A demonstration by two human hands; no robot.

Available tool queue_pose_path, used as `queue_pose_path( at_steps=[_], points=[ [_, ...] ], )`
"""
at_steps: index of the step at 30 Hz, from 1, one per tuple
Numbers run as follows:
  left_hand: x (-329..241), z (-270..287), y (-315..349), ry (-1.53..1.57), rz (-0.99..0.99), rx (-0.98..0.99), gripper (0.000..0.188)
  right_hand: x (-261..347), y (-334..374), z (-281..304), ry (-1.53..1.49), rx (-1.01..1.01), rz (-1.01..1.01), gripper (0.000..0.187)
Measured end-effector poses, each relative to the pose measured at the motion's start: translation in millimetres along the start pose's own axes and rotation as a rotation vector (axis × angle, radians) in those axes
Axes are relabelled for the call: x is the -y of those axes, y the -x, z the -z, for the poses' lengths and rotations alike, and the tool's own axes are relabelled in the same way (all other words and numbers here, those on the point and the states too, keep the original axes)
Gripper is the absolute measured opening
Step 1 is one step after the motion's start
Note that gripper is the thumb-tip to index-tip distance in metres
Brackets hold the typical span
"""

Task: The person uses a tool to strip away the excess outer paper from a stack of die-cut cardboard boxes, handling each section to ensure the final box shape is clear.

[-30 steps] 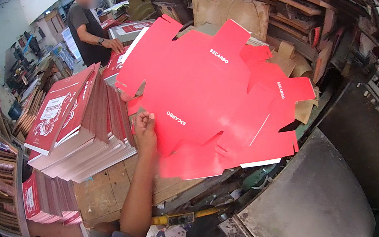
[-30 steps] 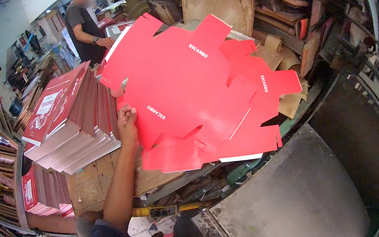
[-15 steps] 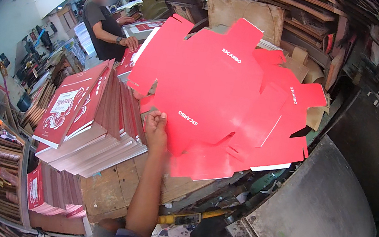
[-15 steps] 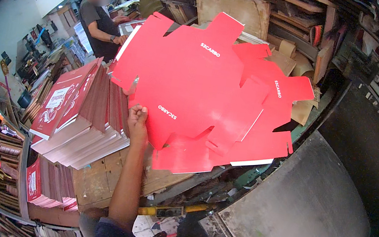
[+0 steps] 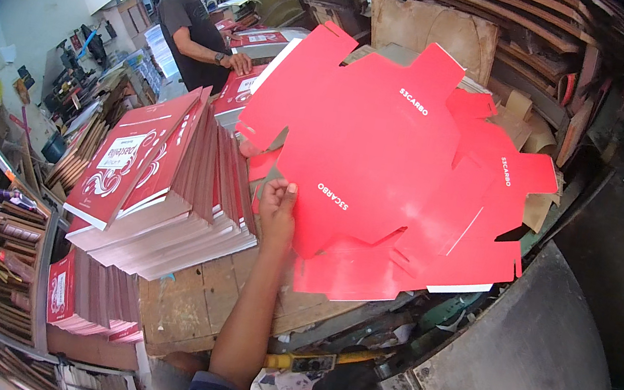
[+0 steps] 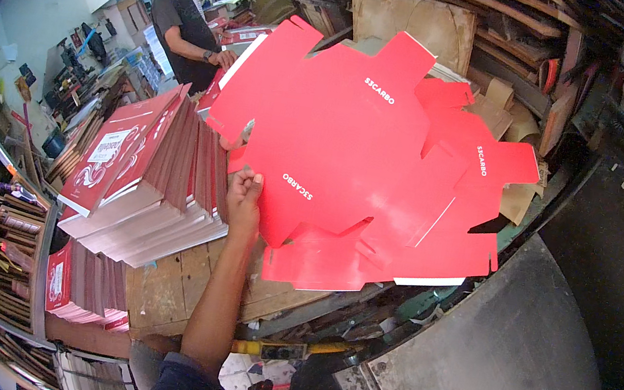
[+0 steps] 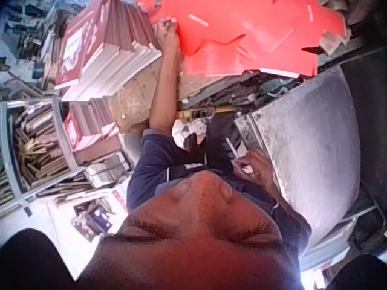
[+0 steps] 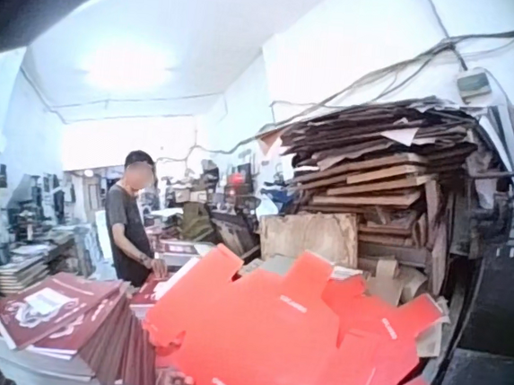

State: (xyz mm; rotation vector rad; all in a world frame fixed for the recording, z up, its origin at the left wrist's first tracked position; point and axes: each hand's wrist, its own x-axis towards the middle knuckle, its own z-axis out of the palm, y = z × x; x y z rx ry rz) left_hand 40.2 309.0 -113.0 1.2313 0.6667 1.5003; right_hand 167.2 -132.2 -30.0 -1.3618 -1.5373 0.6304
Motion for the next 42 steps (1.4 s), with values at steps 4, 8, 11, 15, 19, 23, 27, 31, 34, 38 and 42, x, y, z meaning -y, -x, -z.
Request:
queue_pose_path(
  at_steps=[4,8,11,15,19,23,27,31,34,38,42],
  points=[
    [-5,-9,1,0.035,-0.003,0.013,0.017,0,0,3,-0.04,-0.016,-0.027,0.022],
    [-4,-4,0,0.058,-0.015,0.015,0.016,1,-2,4,-0.068,-0.017,-0.051,0.021],
    [0,3,-1,0.018,-0.024,0.037,0.016,4,-4,5,-0.069,-0.011,-0.05,0.021],
    [-4,-5,1,0.001,0.0,-0.011,0.017,8,-3,6,-0.037,0.018,-0.072,0.02],
    [-3,-3,0,0.028,-0.034,0.024,0.014,8,-3,4,-0.038,0.022,-0.13,0.019],
    [1,2,-1,0.007,-0.039,0.038,0.018,8,-2,4,-0.037,0.023,-0.139,0.021],
    [0,-2,0,0.005,-0.04,0.039,0.017,6,-2,4,-0.051,0.008,-0.104,0.022],
    [-5,-6,1,-0.032,-0.093,0.038,0.016,3,0,4,-0.077,0.004,-0.082,0.026],
    [-5,-7,1,-0.048,-0.116,0.04,0.014,2,-1,3,-0.074,-0.011,-0.063,0.026],
    [-4,-6,2,-0.076,-0.118,0.021,0.016,4,0,1,-0.085,-0.029,-0.093,0.025],
    [-10,-8,3,-0.116,-0.092,-0.016,0.019,5,-2,2,-0.072,-0.026,-0.08,0.024]
  ],
)
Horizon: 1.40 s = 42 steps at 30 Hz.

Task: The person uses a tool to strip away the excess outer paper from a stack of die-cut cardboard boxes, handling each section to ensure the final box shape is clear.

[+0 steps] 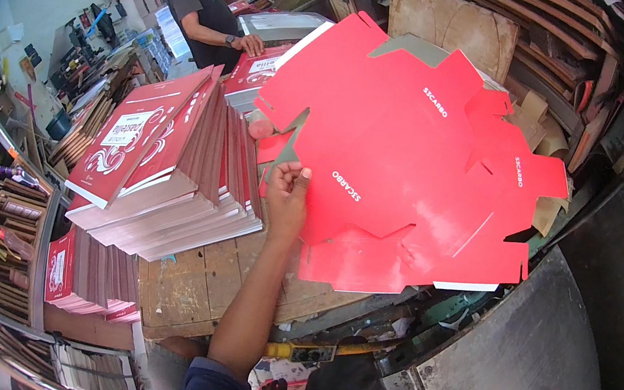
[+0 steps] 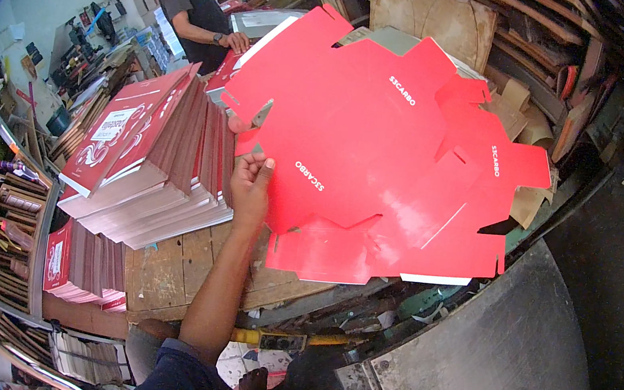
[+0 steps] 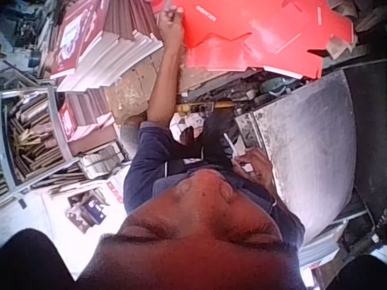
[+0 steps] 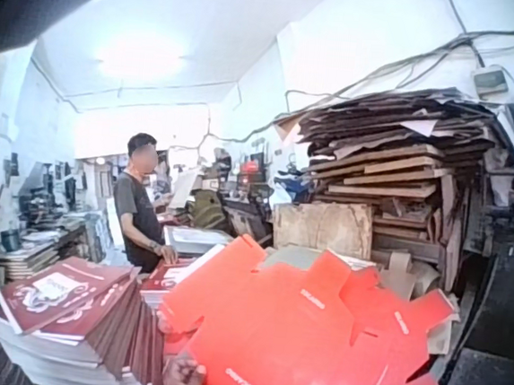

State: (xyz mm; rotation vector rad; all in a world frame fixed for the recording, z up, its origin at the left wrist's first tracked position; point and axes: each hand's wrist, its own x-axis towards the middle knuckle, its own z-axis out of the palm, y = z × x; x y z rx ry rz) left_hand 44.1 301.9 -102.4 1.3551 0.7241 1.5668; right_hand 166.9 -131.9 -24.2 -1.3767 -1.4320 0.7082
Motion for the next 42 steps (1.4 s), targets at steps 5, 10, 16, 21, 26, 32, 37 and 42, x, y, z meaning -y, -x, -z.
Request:
queue_pose_path(
  at_steps=[5,10,16,21,26,32,37,42],
  points=[
    [-5,4,-3,0.017,0.023,0.018,0.045,1,1,-1,0.021,-0.02,-0.015,0.024],
    [-5,17,-10,0.068,0.151,0.039,0.053,3,0,0,0.02,-0.005,-0.043,0.024],
    [-15,13,-7,0.026,0.248,0.048,0.05,8,-2,2,0.004,-0.002,-0.091,0.022],
    [8,10,-1,-0.379,0.101,0.046,0.059,8,-2,2,-0.01,0.019,-0.1,0.022],
    [22,8,4,-0.735,-0.056,0.117,0.076,11,-4,2,-0.014,0.008,-0.092,0.022],
    [20,4,10,-0.832,-0.102,0.177,0.083,8,-3,1,0.016,-0.002,-0.052,0.021],
    [28,1,4,-0.913,-0.084,0.131,0.087,5,-4,2,0.019,0.0,-0.023,0.022],
    [25,-25,-13,-0.98,0.1,-0.013,0.093,2,-3,2,0.013,0.011,-0.02,0.023]
  ],
)
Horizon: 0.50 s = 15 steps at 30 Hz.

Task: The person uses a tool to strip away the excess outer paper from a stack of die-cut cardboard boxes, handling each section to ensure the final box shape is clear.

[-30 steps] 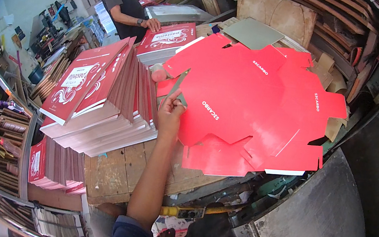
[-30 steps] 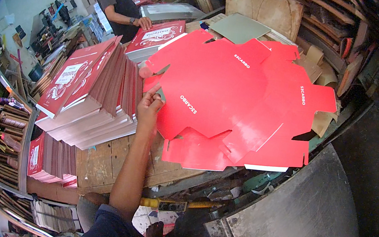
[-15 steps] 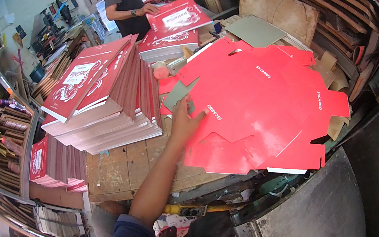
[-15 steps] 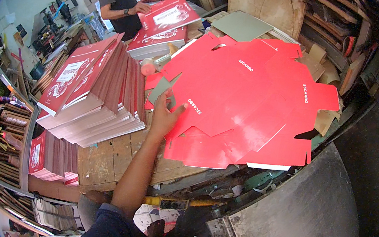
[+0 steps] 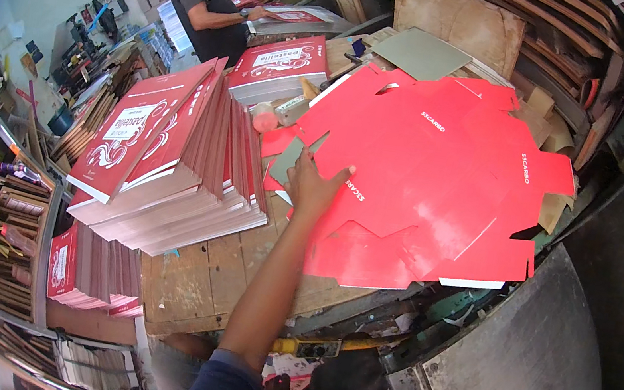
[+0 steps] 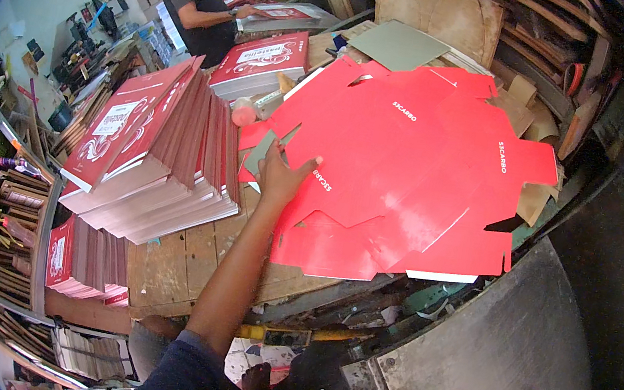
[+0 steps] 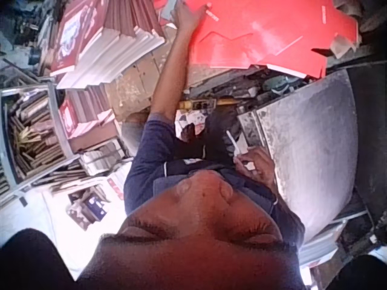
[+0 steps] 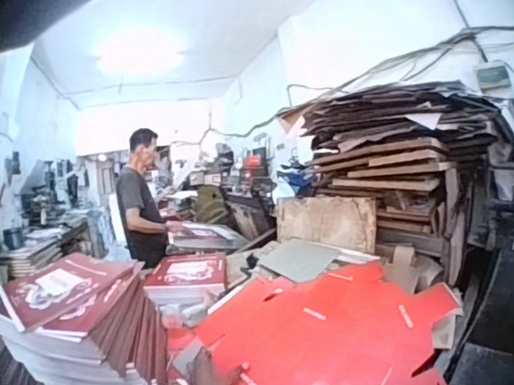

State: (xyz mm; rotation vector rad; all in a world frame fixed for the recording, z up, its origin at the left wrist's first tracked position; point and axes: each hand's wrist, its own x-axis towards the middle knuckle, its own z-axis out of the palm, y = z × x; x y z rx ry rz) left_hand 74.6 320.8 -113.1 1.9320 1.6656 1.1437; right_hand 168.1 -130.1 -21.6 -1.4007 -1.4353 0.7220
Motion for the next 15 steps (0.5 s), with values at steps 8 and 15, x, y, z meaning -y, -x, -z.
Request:
queue_pose_path(
  at_steps=[8,15],
  points=[
    [24,-22,-15,0.298,0.049,-0.075,0.059,-7,1,1,-0.001,-0.008,0.07,0.024],
    [28,-25,-11,0.62,0.007,-0.118,0.026,-4,0,-1,-0.022,-0.038,0.03,0.023]
  ],
)
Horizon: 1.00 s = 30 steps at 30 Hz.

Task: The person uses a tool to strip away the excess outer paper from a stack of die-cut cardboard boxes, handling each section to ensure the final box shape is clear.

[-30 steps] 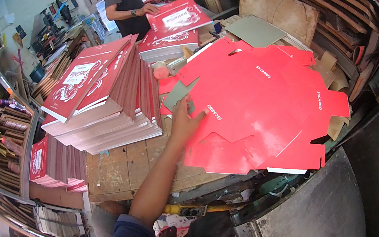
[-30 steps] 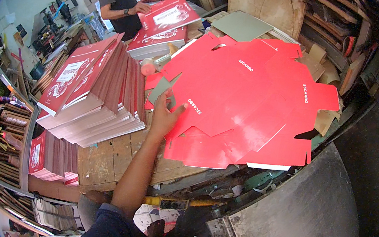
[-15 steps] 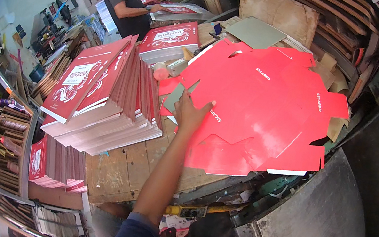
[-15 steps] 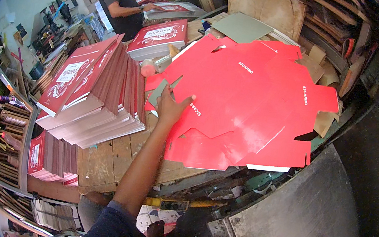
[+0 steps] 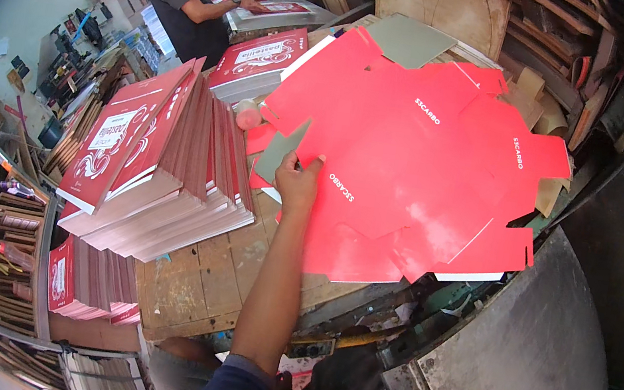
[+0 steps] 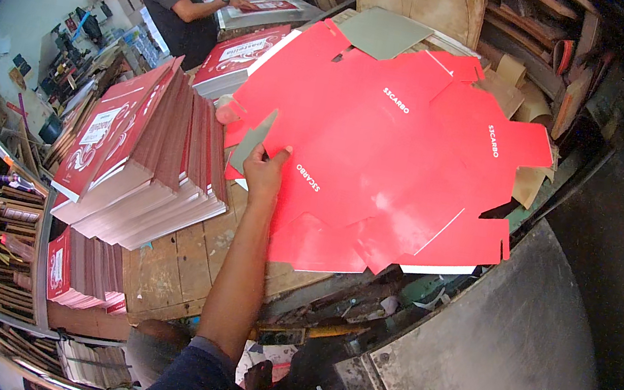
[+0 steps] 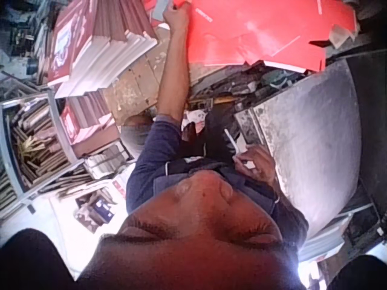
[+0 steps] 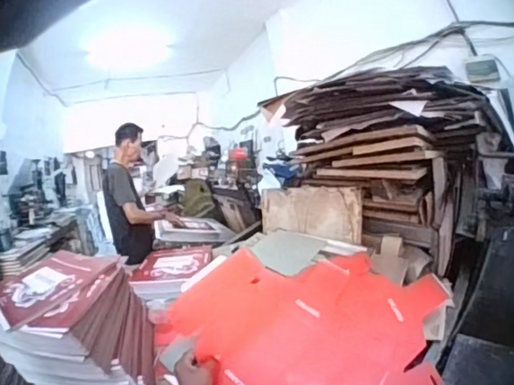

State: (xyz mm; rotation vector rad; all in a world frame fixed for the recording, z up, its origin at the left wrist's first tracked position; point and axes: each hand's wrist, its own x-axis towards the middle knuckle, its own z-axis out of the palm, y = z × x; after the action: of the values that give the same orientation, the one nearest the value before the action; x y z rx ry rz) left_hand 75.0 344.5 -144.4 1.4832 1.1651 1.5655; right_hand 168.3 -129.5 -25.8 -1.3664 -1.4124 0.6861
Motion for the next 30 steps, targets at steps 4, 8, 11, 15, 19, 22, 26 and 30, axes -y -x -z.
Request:
queue_pose_path(
  at_steps=[4,8,11,15,19,22,26,30],
  points=[
    [-2,3,-1,-0.082,-0.014,0.002,0.023,4,-3,1,0.019,0.009,-0.003,0.022],
    [-19,-2,7,-0.052,0.023,0.021,0.023,3,-5,1,0.022,-0.022,0.01,0.021],
    [-19,-3,6,-0.049,-0.017,0.004,0.023,2,-6,2,0.028,-0.019,0.02,0.021],
    [-16,-5,2,0.083,-0.081,-0.02,0.023,3,-5,2,0.04,-0.002,0.014,0.021],
    [-14,-6,0,0.141,-0.111,-0.048,0.023,-1,-4,3,0.072,0.035,0.008,0.022],
    [-3,1,1,0.038,-0.122,-0.067,0.025,-4,1,0,0.075,0.044,0.07,0.023],
    [-21,-3,10,0.097,-0.082,-0.072,0.022,2,1,-2,0.054,0.003,0.037,0.024],
    [-17,0,7,0.072,-0.115,-0.116,0.022,-5,4,0,0.076,0.07,0.083,0.025]
  ],
)
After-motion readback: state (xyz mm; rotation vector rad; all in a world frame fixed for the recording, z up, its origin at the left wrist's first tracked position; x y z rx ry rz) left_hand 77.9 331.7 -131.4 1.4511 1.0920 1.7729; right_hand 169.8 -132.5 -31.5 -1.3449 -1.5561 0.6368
